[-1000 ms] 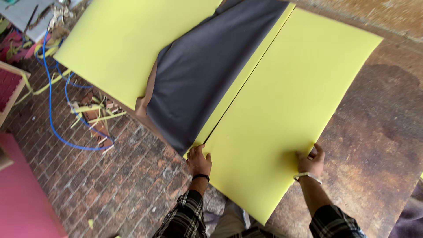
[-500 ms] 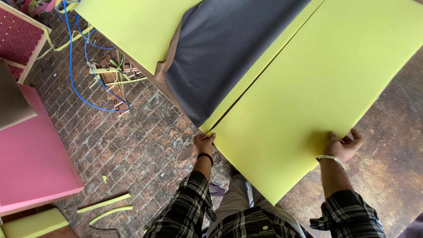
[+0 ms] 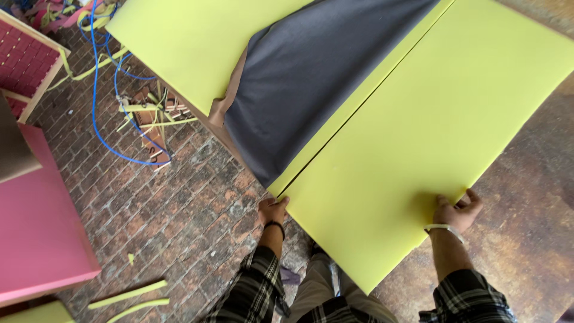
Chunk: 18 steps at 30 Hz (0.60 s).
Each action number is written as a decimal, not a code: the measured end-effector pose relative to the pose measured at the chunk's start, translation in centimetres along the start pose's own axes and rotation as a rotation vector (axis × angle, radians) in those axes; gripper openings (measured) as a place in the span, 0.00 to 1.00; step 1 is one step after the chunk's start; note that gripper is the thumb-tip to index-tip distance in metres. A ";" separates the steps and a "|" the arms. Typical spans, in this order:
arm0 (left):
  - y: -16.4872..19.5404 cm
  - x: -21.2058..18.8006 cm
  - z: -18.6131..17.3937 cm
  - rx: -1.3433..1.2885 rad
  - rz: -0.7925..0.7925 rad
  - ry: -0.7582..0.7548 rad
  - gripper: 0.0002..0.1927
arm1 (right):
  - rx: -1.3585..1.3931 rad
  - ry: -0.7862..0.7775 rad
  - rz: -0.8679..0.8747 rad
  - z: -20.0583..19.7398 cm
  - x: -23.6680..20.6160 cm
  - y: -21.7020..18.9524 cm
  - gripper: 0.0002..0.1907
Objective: The person aligns a brown sheet on a workbench, then uses a spray gun to apply adhesive to yellow foam sheets. They place a dark fabric layer between foam pieces and press them together, repeating the process to build layered foam pads.
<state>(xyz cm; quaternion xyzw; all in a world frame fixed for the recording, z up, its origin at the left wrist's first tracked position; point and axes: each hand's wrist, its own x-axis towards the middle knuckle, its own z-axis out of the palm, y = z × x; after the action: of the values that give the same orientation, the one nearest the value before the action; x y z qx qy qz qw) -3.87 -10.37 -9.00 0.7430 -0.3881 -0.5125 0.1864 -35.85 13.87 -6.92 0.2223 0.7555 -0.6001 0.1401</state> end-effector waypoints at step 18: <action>3.8 -3.5 11.3 1.131 1.149 -0.405 0.44 | -0.368 -0.099 -0.140 -1.6 2.7 1.7 0.36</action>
<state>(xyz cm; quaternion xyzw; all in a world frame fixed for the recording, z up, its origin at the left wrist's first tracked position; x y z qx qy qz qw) -16.16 -8.69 -8.84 0.3040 -0.9320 -0.1891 -0.0560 -37.22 16.15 -9.24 0.1100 0.8582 -0.4704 0.1733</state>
